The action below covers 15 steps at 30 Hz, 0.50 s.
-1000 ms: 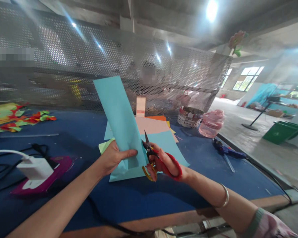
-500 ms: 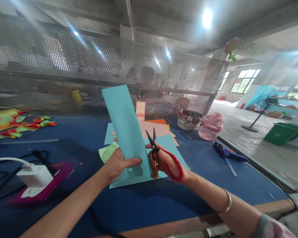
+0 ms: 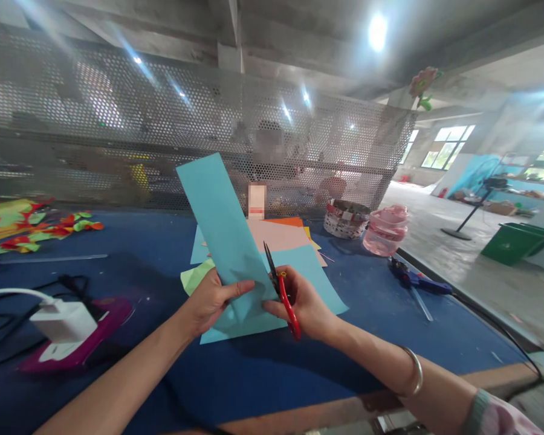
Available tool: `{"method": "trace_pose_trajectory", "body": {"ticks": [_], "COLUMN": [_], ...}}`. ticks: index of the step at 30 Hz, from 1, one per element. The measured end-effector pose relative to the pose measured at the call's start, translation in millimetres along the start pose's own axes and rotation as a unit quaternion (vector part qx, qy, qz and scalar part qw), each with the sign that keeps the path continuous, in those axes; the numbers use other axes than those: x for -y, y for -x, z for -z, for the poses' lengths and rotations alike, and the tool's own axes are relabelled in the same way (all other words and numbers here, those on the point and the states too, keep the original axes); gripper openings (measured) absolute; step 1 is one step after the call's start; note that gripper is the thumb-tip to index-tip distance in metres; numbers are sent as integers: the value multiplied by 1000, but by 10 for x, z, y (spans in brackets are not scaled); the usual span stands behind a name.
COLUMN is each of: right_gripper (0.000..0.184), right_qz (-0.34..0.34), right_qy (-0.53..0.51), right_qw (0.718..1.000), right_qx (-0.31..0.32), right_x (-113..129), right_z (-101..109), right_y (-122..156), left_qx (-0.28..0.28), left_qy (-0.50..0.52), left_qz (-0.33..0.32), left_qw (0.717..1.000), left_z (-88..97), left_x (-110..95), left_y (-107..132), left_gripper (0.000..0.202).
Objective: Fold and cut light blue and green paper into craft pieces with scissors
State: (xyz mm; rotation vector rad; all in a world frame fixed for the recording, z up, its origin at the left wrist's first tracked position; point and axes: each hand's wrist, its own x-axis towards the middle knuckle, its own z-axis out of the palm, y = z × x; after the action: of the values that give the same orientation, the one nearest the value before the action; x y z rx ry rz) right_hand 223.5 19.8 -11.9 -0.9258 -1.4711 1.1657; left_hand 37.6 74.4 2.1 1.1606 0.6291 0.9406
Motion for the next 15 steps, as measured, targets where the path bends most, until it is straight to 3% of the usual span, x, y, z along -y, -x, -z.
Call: {"method": "trace_pose_trajectory", "body": {"ticks": [6,10,15], "right_gripper": [45,43,36], "right_qz": [-37,-36,-41], "right_qy": [51,52,78], "right_qw": [998,996,984], "right_qx": [15,65,155], "right_x": [-4,92,273], "right_z": [-20,-8,75], "right_y": [11,57,138], "left_qx": [-139,-163,-157], "left_qy": [78,111,136], "left_qz": [-31,-4,-27], "left_qw": [987,980,978], "left_z": [78,172,339], "left_x": [-186,-280,-362], "left_y": [-53,-72,-96], "left_gripper": [27,23,27]}}
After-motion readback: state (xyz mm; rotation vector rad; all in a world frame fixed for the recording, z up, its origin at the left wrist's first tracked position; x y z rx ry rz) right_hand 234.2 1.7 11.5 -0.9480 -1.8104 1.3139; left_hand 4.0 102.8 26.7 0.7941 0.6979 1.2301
